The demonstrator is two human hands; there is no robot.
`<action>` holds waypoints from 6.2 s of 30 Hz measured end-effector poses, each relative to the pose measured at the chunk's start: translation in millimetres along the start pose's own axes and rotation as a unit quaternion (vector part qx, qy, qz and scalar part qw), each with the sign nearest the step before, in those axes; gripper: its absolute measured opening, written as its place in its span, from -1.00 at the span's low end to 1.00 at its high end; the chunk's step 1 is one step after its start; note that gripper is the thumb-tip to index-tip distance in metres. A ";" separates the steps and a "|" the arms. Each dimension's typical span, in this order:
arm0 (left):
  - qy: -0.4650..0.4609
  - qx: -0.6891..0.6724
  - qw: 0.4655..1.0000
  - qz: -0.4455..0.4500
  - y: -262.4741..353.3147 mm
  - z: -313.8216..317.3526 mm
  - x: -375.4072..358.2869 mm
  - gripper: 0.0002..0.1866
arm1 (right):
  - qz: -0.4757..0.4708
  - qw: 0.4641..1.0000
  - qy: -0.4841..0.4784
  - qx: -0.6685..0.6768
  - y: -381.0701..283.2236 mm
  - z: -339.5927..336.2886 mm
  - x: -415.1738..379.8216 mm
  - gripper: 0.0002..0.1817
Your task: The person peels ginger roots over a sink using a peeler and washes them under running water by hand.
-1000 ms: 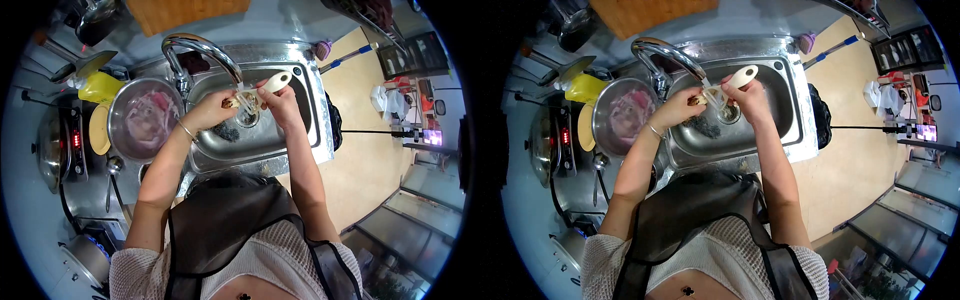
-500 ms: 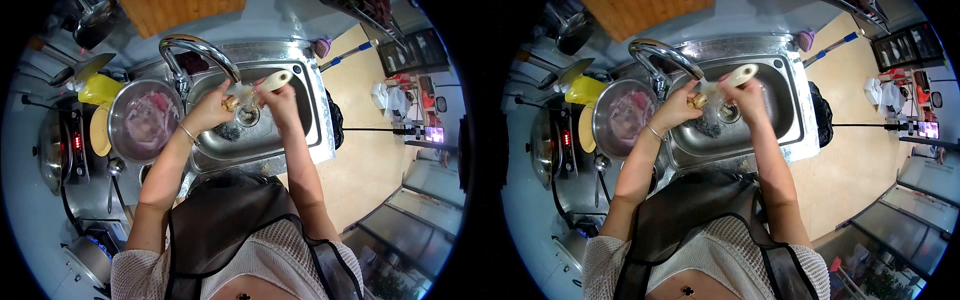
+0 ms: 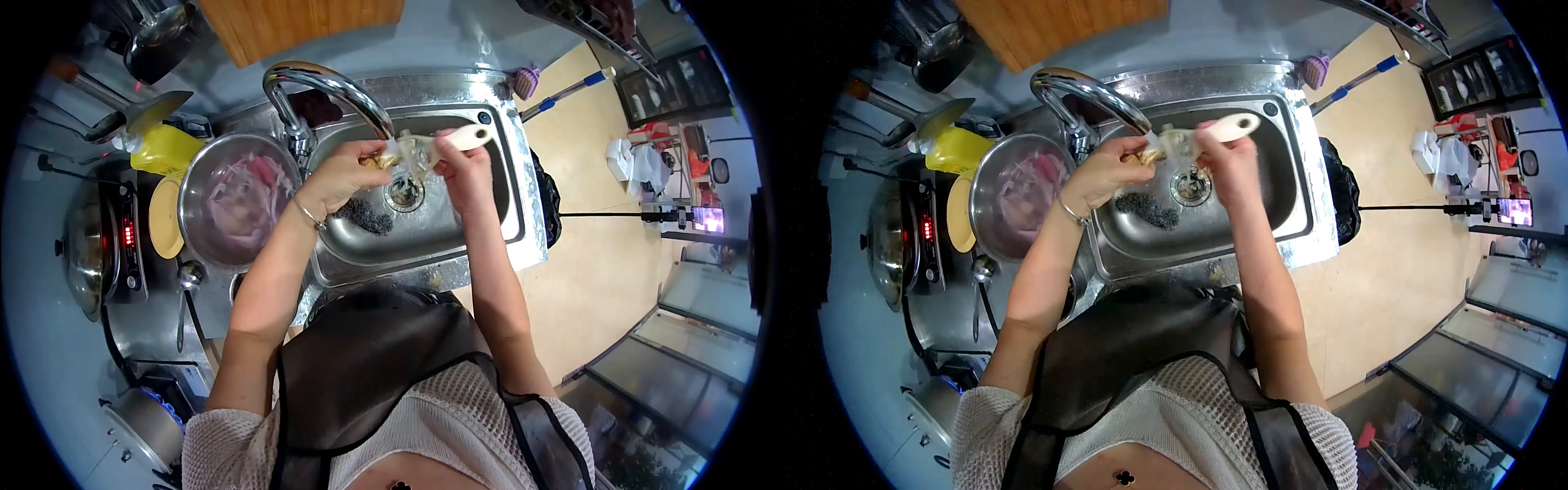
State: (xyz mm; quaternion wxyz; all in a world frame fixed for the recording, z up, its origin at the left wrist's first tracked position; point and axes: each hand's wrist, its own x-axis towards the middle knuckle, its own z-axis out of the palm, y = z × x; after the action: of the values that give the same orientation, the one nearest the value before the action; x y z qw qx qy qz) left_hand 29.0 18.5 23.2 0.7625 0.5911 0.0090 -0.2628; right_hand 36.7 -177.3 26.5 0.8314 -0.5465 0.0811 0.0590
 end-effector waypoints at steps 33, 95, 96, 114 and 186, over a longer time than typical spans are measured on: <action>-0.108 0.014 0.993 -0.045 -8.8 -2.7 -4.8 -0.54 | -0.074 0.991 0.105 0.035 -5.2 -24.8 12.5 -0.87; 0.248 0.593 0.728 0.240 -4.8 26.9 -18.1 -0.20 | 0.029 0.999 -0.017 -0.039 -4.0 33.5 -7.7 -0.86; 0.247 0.594 0.727 0.240 -6.0 25.2 -18.3 -0.20 | 0.040 0.998 -0.013 -0.043 1.0 33.0 -4.1 -0.85; 0.201 0.450 0.849 0.190 -20.0 3.0 -31.0 -0.46 | 0.009 0.999 -0.033 -0.023 -1.7 21.0 -6.4 -0.88; 0.752 0.163 0.639 -0.031 -341.0 229.2 -523.7 -0.82 | 0.151 0.979 -0.135 0.006 54.6 58.4 65.8 -0.80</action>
State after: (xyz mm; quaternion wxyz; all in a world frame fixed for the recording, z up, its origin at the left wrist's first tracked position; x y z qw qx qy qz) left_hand -630.6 -40.4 -43.8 0.3757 0.6988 0.5546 0.2510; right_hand 95.1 -101.5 -12.9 0.8195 -0.5097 0.0499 0.2571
